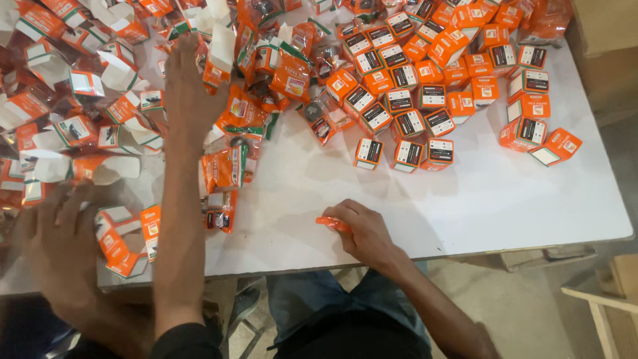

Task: The person picks small orange product boxes from a pile on the table, opens a folded paper insert, places a plastic-wrapped item inside a box, and folds the box flaps closed, setting finished boxes aside while moving other boxes out of the way.

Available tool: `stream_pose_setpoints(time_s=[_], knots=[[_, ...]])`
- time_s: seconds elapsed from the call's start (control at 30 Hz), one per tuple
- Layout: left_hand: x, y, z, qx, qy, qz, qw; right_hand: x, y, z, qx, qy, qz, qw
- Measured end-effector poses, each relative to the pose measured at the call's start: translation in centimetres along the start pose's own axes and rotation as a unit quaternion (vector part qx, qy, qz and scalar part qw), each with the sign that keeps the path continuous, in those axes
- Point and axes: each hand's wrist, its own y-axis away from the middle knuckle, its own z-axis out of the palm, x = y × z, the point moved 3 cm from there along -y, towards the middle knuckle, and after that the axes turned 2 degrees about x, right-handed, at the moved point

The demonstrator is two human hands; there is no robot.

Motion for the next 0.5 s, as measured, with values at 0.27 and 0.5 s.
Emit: stream_pose_setpoints(time_s=[0.27, 0.5], knots=[[-1.2, -0.5, 1.2, -0.082, 0.086, -0.114, 0.986, 1.6, 1.1, 0.0, 0.017, -0.286, 0.326, 0.901], [15.1, 10.5, -1.2, -0.145, 0.231, -0.07, 0.96, -1.7, 0.3, -5.2, 0.047, -0.529, 0.155, 0.833]])
